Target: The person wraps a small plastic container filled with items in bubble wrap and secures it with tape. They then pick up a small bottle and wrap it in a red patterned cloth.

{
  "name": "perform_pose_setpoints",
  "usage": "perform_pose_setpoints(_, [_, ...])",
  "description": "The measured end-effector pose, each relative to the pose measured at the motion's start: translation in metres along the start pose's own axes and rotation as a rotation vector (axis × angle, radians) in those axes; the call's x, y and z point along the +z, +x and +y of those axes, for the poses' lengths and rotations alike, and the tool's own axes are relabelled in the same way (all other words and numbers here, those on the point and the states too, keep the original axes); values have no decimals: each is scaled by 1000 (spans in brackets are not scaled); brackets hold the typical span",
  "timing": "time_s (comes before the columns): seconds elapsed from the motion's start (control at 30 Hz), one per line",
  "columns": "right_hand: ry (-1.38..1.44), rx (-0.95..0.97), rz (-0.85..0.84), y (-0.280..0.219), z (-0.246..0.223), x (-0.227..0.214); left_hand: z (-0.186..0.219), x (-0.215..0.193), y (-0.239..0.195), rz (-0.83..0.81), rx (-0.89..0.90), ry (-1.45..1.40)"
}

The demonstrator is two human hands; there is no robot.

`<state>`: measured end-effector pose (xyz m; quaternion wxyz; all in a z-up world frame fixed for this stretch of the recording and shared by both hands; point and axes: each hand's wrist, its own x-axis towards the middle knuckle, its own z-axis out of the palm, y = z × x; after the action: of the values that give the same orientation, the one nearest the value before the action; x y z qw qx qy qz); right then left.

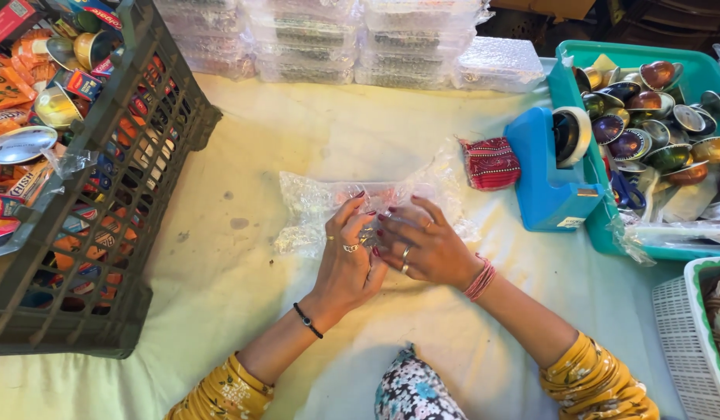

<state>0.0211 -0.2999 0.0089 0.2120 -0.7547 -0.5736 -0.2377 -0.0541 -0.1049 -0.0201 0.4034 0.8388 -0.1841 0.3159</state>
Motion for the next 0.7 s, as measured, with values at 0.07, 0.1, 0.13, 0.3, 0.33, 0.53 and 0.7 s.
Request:
perform_pose_setpoints(0.07, [-154, -81, -31, -15, 4, 11, 0, -1, 2, 1, 38, 18])
perform_pose_setpoints(0.1, [-308, -161, -61, -22, 6, 16, 1, -1, 3, 2, 77, 35])
perform_pose_setpoints(0.13, [-311, -158, -60, -23, 6, 18, 1, -2, 4, 0, 80, 34])
perform_pose_setpoints(0.3, [-116, 81, 157, -18, 2, 22, -2, -3, 5, -30, 138, 218])
perform_pose_setpoints(0.33, [-120, 81, 156, -18, 1, 20, -2, -2, 4, -29, 140, 215])
perform_pose_setpoints(0.53, [-327, 12, 89, -20, -2, 20, -3, 3, 0, -161, 101, 521])
perform_pose_setpoints(0.7, [-356, 14, 137, -19, -4, 16, 0, 0, 3, -159, 183, 665])
